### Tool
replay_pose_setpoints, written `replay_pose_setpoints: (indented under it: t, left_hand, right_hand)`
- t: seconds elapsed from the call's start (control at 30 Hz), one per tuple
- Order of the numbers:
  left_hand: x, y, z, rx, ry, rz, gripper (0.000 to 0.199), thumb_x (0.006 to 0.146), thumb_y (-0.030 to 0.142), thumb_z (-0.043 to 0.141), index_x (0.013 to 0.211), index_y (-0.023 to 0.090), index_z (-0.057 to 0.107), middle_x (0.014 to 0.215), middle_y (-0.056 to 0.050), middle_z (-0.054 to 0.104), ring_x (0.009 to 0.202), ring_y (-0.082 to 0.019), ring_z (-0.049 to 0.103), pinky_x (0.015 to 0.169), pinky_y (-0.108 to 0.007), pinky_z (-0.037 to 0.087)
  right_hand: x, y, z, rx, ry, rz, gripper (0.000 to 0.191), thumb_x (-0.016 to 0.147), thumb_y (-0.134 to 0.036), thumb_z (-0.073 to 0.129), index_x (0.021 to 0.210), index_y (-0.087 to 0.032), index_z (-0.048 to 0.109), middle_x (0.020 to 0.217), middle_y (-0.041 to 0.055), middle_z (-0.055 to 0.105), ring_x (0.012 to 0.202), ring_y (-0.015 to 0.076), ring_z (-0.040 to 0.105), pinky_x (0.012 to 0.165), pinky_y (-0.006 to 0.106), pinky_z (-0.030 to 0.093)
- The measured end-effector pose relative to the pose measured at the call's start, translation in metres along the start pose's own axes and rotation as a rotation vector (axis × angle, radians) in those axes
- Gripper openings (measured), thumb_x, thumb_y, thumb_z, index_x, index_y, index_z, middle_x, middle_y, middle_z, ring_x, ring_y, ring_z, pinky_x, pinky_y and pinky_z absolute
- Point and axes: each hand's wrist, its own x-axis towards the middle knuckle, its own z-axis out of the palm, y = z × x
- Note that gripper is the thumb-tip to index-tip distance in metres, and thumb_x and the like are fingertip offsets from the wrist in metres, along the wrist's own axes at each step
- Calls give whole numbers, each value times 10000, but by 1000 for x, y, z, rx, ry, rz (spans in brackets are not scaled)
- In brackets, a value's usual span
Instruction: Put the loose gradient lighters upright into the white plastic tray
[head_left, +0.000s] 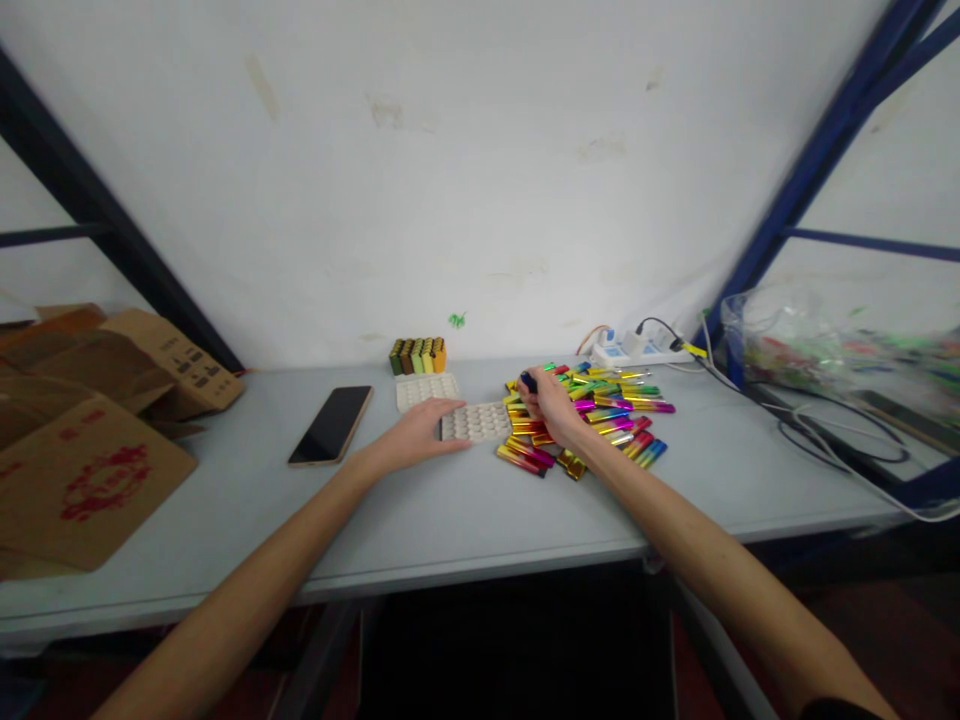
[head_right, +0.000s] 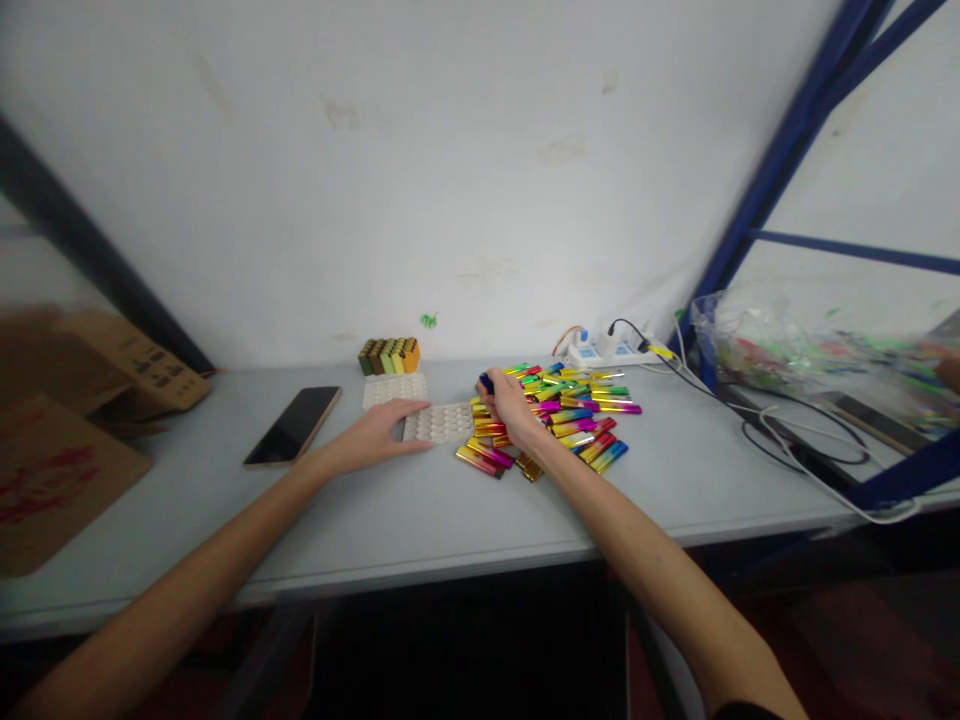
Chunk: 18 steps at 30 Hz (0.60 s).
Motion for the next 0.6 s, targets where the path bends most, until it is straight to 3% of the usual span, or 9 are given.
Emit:
replay_pose_setpoints:
  t: [0.43,0.6]
  left_hand:
    - [-7,-6,-7,62,3,-77,873,777,720,699,1428,148,583,1497,-180,573,1380,-360,530,1186,-465,383]
    - [-8,-7,-8,43,7,-68,788,769,716,701,1321,154,658,1413,-160,635,1320,-350,569,1160,-451,418]
  right_hand:
    - [0,2,3,-40,-106,-3,428,914,-547,455,625,-239,389,530,-75,245,445,95,132,411,268,116]
    - [-3,2,8,-18,-196,-39,479,914,-658,493,775,-207,569,596,-62,377,470,96,282,444,245,234]
